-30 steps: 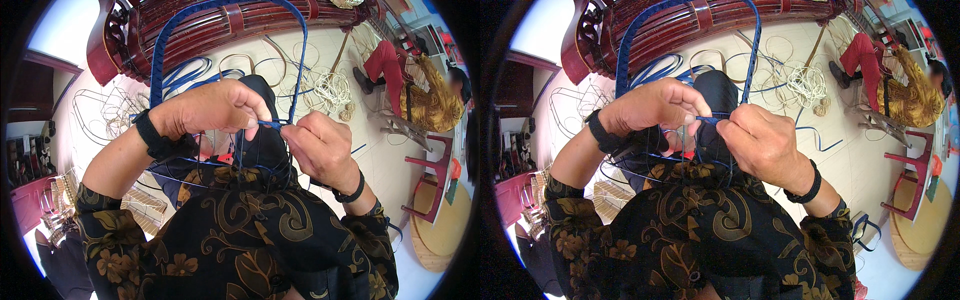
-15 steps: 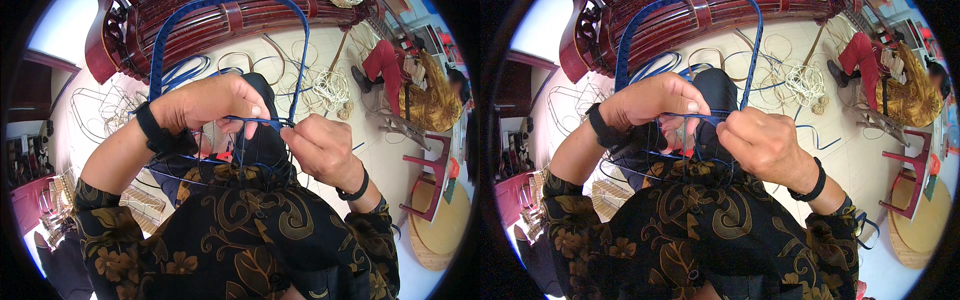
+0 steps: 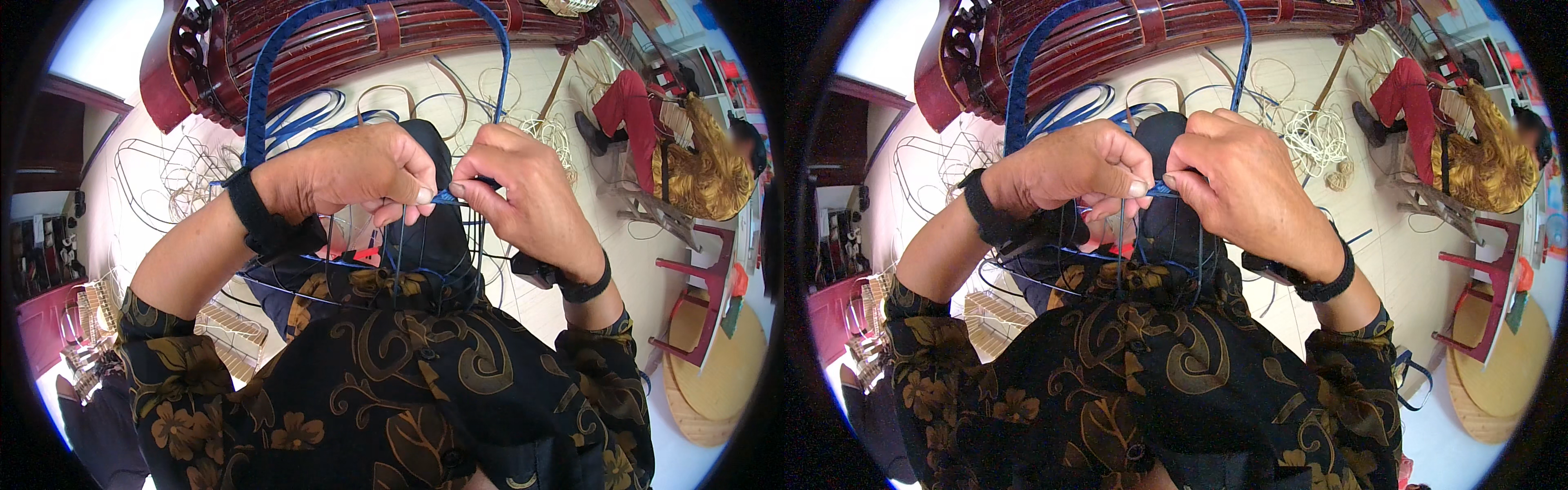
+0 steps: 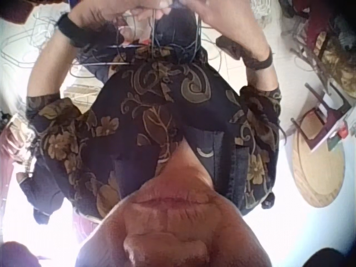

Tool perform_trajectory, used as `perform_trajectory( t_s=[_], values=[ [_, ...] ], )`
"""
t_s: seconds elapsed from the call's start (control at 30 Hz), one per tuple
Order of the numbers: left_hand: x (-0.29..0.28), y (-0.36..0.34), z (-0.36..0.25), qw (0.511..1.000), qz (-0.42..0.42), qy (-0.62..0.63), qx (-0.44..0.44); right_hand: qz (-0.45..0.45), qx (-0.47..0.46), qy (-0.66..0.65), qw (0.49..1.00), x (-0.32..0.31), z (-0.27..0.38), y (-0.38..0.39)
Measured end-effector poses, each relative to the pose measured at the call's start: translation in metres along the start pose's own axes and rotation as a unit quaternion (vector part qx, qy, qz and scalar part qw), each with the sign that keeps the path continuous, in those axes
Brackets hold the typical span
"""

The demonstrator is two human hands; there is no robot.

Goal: The person weaves blue plastic straps around a dark wire frame by hand, pulling the straps through the frame and securing them to form a pattern.

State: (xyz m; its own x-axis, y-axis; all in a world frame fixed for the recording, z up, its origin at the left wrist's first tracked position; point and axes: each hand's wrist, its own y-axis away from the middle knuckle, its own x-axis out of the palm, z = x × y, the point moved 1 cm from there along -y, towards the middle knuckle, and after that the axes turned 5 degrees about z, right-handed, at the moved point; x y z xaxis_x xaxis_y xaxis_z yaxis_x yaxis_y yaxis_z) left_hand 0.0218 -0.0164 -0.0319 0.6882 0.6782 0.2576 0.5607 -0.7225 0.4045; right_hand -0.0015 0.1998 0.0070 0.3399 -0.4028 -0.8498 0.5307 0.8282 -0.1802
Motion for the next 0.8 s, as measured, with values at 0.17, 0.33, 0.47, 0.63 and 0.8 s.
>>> perform_trajectory(
  t_s=[0.17, 0.33, 0.47, 0.63, 0.8],
  values=[
    [0.005, 0.005, -0.004, 0.998, -0.033, -0.051, 0.006, 0.046, 0.038, -0.035, 0.998, 0.004, -0.009, -0.007],
    [0.005, 0.007, -0.003, 0.995, -0.035, -0.083, 0.048, 0.002, 0.027, -0.076, 0.997, 0.003, -0.003, -0.005],
    [0.002, 0.005, -0.003, 0.993, -0.022, -0.101, 0.057, -0.058, -0.016, -0.025, 0.998, 0.006, 0.005, 0.003],
    [0.011, 0.011, -0.009, 0.994, -0.075, -0.071, 0.044, -0.083, -0.125, 0.085, 0.985, 0.009, 0.013, 0.011],
    [0.007, 0.007, -0.01, 0.997, -0.053, -0.039, 0.046, -0.054, -0.19, 0.166, 0.966, 0.003, 0.014, 0.02]
  ],
)
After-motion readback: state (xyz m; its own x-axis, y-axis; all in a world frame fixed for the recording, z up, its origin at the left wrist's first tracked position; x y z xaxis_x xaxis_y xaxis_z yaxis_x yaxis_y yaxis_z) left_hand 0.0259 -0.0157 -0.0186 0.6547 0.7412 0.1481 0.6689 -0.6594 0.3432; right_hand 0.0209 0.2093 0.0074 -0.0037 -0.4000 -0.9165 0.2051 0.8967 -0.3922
